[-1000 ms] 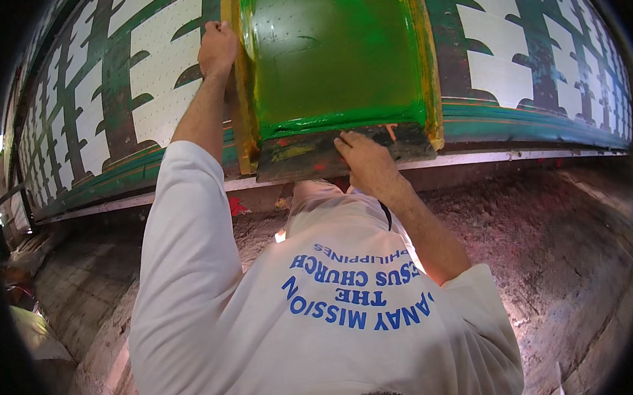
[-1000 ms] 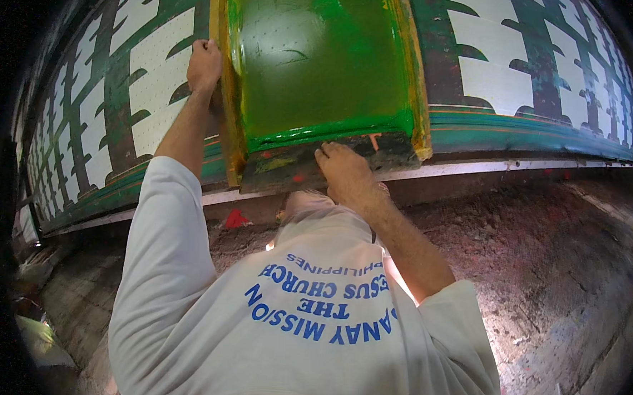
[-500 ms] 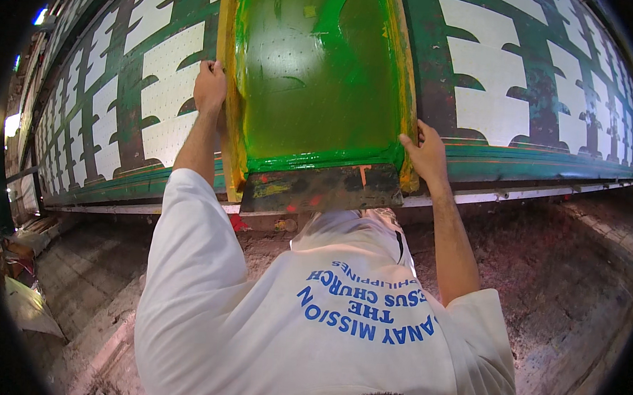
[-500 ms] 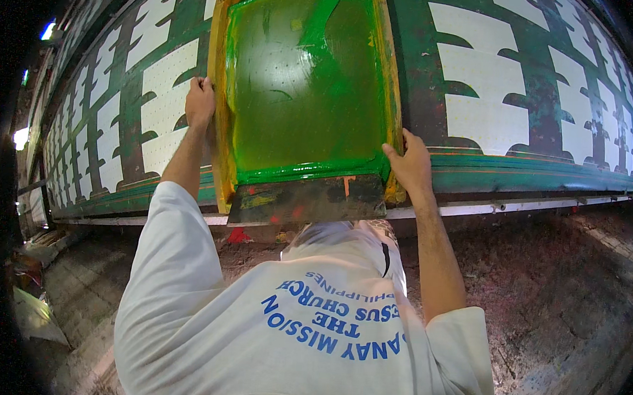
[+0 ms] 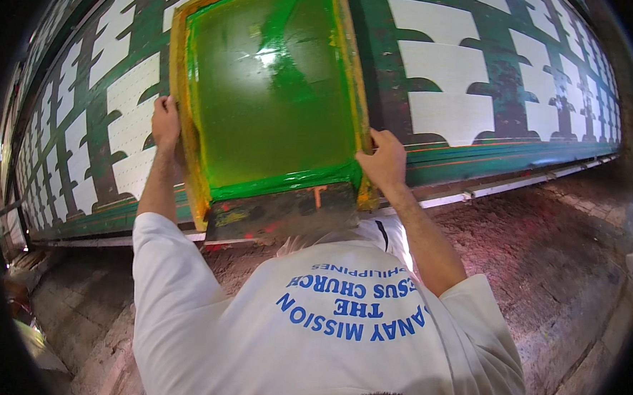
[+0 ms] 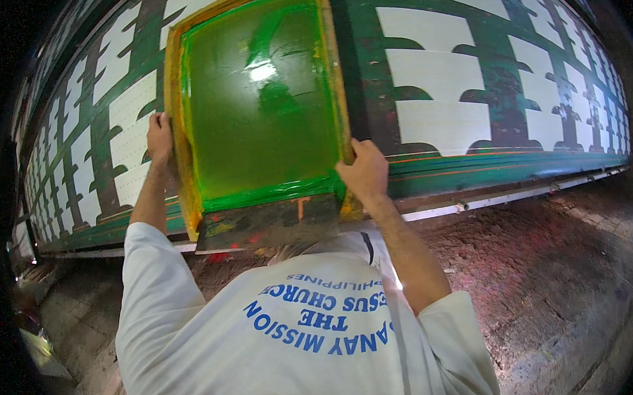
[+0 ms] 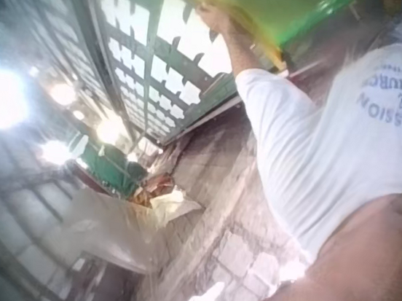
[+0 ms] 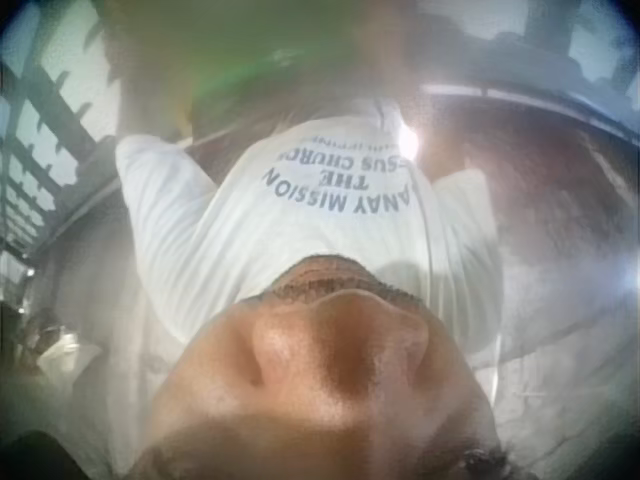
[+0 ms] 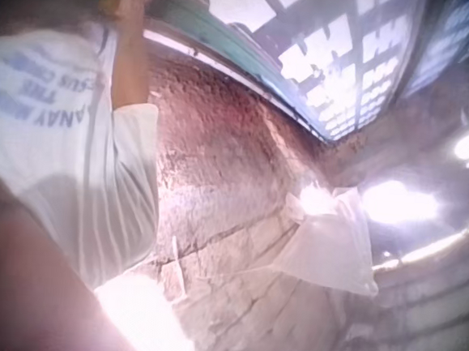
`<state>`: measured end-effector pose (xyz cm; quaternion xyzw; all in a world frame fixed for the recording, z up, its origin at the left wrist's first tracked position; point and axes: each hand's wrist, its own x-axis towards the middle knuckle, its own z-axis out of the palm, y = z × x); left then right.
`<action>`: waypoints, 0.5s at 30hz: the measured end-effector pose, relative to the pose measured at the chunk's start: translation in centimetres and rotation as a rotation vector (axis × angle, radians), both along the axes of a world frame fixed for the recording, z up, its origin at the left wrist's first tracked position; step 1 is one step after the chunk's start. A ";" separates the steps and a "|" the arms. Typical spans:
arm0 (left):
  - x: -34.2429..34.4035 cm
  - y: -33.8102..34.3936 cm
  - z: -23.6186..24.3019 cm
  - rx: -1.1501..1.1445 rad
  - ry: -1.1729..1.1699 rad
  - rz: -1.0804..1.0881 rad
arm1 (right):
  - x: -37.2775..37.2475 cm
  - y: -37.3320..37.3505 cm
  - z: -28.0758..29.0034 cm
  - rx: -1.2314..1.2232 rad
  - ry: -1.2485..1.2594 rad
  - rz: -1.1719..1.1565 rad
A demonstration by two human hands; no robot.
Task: The person uses a squeegee to spread green ink across a screen printing frame and presses it onto a large flat surface with a patterned stencil. The person repeatedly lifts and repositions the screen to apply ink to different sections of the surface.
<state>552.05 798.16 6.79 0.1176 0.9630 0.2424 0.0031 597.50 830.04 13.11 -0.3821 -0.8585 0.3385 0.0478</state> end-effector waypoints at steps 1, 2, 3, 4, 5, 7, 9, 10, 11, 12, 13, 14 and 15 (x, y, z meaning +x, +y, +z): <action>-0.3 -0.4 -0.3 0.010 -0.008 -0.002 | 0.2 0.0 0.4 0.009 0.028 0.015; -0.8 -0.8 -0.5 0.057 -0.049 -0.014 | 0.2 0.2 0.7 0.016 0.059 0.028; -1.2 -1.1 -0.5 0.112 -0.040 -0.053 | 0.3 0.5 1.0 0.020 0.094 0.041; -1.6 -1.1 -0.5 0.143 -0.054 -0.051 | 0.4 1.2 1.2 0.051 0.130 0.031; -1.9 -0.6 -0.4 0.193 -0.042 -0.099 | 0.5 1.9 1.4 0.079 0.167 0.023; -1.6 0.8 0.3 0.211 -0.096 -0.059 | 1.5 3.7 1.6 0.112 0.184 0.021; -0.4 3.9 1.2 0.183 -0.054 -0.134 | 3.2 7.5 1.6 0.135 0.155 0.036; 0.5 6.2 1.8 0.159 -0.039 -0.150 | 4.2 9.6 1.5 0.141 0.139 0.043; 1.8 8.5 2.4 0.169 -0.049 -0.142 | 5.4 11.9 1.5 0.149 0.122 0.053; 3.4 11.2 2.8 0.157 -0.034 -0.128 | 6.8 14.2 1.4 0.156 0.106 0.062; 4.9 14.1 3.3 0.149 -0.004 -0.130 | 8.4 16.6 1.3 0.154 0.108 0.060; 6.7 16.8 3.7 0.132 0.033 -0.136 | 10.0 18.9 1.2 0.150 0.112 0.054; 8.7 19.5 4.0 0.142 0.014 -0.128 | 11.5 21.4 1.1 0.150 0.122 0.046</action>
